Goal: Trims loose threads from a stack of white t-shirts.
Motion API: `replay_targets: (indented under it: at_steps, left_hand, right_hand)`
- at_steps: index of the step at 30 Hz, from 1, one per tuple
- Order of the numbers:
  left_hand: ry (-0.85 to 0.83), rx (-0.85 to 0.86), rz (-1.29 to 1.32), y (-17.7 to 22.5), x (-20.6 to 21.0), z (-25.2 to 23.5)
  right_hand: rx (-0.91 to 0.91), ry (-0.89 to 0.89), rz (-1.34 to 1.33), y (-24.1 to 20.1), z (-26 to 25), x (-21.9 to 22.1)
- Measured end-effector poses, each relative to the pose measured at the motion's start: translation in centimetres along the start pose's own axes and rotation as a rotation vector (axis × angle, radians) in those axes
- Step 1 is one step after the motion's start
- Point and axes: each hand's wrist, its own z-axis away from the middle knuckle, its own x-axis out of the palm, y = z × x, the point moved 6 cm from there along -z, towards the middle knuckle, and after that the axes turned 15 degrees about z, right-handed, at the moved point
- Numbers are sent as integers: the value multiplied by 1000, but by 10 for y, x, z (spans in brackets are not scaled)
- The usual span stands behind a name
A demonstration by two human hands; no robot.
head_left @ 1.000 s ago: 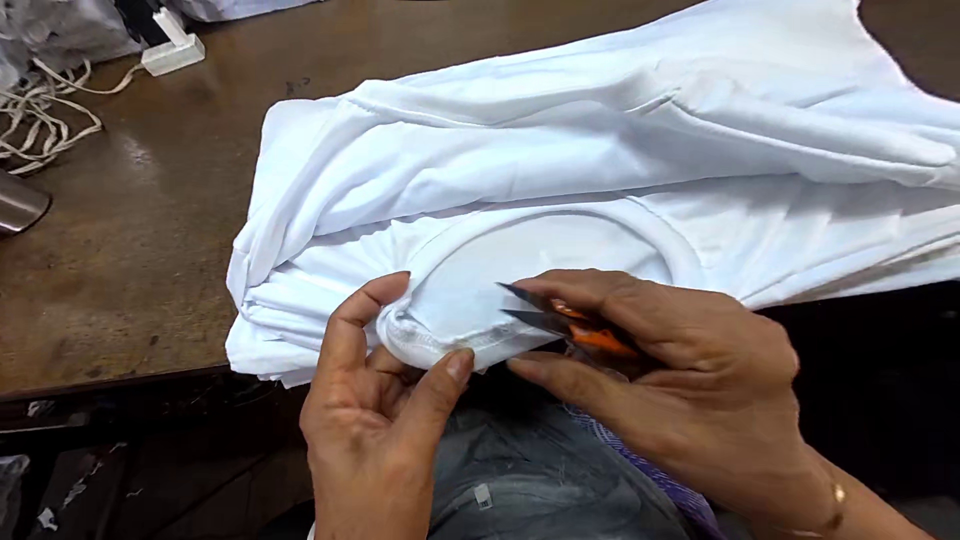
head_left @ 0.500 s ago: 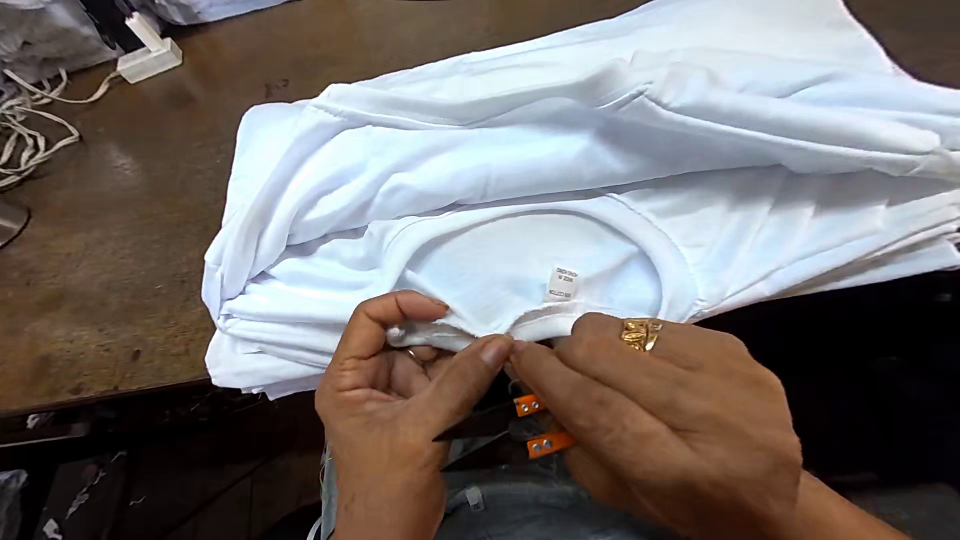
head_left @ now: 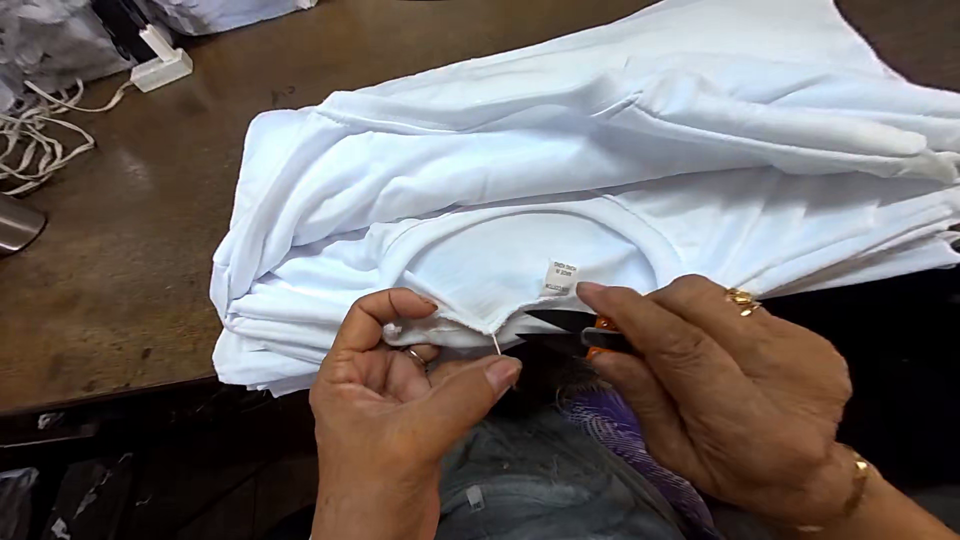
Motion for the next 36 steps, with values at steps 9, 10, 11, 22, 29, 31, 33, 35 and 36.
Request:
replay_targets:
  at_steps: [9, 10, 11, 22, 29, 31, 33, 35, 36]
  left_hand:
    - [60, -28, 27, 1, 0, 4]
    - [62, -32, 16, 1, 0, 5]
    - [62, -27, -4, 0, 0, 5]
    - [-205, 101, -168, -32, 35, 2]
    - [-116, 121, -31, -39, 33, -5]
    - [-128, 141, -44, -39, 34, -5]
    - [-152, 141, -42, -39, 34, -5]
    - [-152, 101, -30, -40, 32, -5]
    - [-141, 76, -26, -41, 32, -5]
  right_hand:
    - [-40, 101, -38, -21, -12, 13]
    - [-35, 101, -25, -22, -13, 15]
    - [-25, 94, -28, -22, -15, 16]
    - [740, -108, -1151, 35, -1, 8]
    - [550, -103, -661, 29, 5, -6]
    - [448, -60, -521, 21, 0, -7]
    - [336, -4, -389, 16, -5, -8]
    - [233, 52, -234, 11, -6, -12]
    - [184, 66, -155, 8, -5, -14]
